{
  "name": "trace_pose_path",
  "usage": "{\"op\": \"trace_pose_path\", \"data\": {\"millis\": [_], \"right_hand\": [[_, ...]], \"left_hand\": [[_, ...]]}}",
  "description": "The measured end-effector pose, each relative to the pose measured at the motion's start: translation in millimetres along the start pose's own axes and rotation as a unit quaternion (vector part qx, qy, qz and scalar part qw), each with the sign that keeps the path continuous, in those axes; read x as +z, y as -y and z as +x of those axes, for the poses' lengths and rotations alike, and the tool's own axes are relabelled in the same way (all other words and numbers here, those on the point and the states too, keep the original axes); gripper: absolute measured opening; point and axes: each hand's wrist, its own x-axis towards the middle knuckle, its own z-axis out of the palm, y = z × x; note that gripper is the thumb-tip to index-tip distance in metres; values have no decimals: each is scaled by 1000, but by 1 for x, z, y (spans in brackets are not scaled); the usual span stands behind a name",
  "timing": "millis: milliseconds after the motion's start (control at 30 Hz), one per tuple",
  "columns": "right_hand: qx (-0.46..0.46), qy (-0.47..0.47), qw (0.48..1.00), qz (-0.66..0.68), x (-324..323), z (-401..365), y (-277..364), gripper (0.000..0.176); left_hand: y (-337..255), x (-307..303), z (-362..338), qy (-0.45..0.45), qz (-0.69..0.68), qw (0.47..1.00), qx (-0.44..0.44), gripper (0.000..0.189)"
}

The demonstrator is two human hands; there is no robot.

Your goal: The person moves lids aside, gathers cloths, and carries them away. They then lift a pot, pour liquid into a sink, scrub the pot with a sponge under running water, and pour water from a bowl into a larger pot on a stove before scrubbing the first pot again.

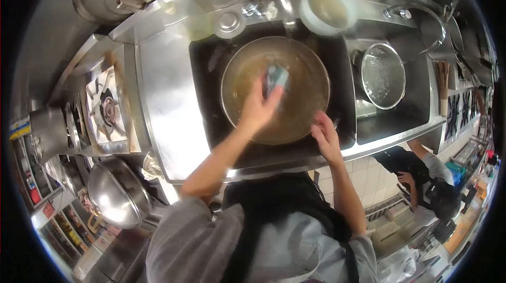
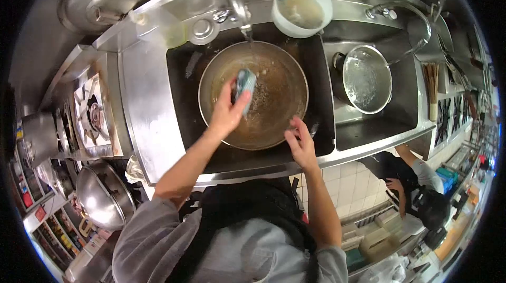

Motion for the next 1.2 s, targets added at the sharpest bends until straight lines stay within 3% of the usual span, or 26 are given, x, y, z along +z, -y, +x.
{"op": "trace_pose_path", "data": {"millis": [100,133,200,333,367,400,433,467,533,600,633,767,833,867,933,1033,1133,1200], "right_hand": [[44,50,990,125,56,31,59,71],[61,73,990,107,68,41,80,75],[27,81,958,274,102,72,64,77],[101,62,963,240,117,102,67,65],[120,50,963,235,122,99,85,57],[125,45,969,208,121,103,92,56],[123,41,967,220,115,110,89,53],[121,40,964,234,110,120,87,49],[68,12,980,185,104,145,90,44],[-5,-26,995,98,88,164,93,41],[-52,-34,997,36,85,176,96,42],[-170,-16,959,-227,76,211,123,56],[-80,14,957,-277,80,230,122,61],[-38,36,952,-301,88,243,119,63],[-80,73,940,-323,101,258,87,62],[-136,79,918,-364,108,256,30,66],[-32,122,933,-336,98,237,-21,68],[-41,115,921,-370,87,227,-46,74]], "left_hand": [[15,8,-37,-1,15,998,61,66],[37,12,-43,4,77,991,110,63],[39,11,-50,107,84,985,106,62],[0,-65,-12,279,350,893,41,46],[48,-70,4,-7,332,924,189,40],[4,-93,26,-51,319,938,123,40],[20,-114,56,-136,275,937,170,40],[39,-128,86,-180,328,916,142,48],[72,-143,123,-182,424,877,133,60],[89,-148,146,-133,433,889,73,65],[89,-143,148,-111,409,906,0,68],[91,-136,139,-51,444,893,-55,57],[90,-146,132,3,494,863,-108,49],[91,-147,131,1,511,855,-95,47],[98,-142,129,-5,545,835,-79,43],[118,-143,126,-22,443,895,-41,48],[108,-144,123,38,469,867,-166,57],[111,-140,111,-34,469,877,-96,61]]}}
